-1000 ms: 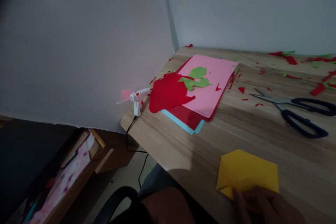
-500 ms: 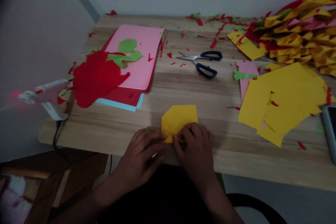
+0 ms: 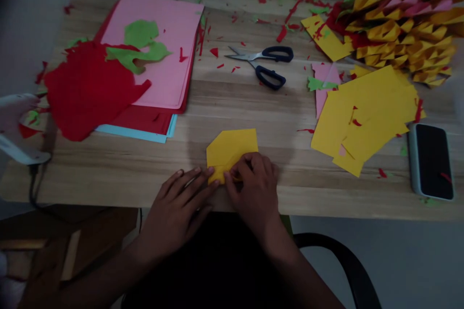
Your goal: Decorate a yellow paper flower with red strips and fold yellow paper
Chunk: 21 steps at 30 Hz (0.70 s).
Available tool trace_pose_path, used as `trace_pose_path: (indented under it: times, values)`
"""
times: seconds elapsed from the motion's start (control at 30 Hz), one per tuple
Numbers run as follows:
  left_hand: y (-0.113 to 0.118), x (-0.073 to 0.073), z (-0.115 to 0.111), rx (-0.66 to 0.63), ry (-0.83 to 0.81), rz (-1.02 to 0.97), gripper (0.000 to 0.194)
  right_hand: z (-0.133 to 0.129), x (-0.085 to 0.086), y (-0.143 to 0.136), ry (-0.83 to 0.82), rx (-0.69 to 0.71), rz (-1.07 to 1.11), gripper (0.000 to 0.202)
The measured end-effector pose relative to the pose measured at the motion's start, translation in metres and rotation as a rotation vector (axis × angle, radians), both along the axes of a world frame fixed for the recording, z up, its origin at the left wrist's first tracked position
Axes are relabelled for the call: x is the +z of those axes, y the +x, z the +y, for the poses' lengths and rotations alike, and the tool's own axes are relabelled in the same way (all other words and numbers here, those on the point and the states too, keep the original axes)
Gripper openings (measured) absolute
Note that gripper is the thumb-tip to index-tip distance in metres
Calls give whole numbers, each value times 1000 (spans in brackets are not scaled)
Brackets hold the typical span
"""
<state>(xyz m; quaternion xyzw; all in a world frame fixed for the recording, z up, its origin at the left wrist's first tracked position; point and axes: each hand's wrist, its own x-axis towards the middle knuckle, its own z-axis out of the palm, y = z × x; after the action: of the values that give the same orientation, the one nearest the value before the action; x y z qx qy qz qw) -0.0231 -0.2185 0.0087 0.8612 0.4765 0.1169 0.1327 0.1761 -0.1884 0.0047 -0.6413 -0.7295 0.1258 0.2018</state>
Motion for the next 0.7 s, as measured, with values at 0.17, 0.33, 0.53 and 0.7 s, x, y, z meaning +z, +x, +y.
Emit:
trace_pose_path:
  times: [0.17, 0.33, 0.53, 0.7]
  values:
    - [-2, -2, -2, -25, 49, 47, 45, 0, 0, -1, -1, -19, 2, 15]
    - [-4, -5, -3, -61, 61, 123, 55, 1, 1, -1, -9, -9, 5, 16]
    - [-6, -9, -5, -82, 104, 152, 54, 2, 3, -3, -23, -25, -1, 14]
    - [-7, -13, -5, -76, 131, 96, 44, 2, 2, -1, -17, -10, -15, 15]
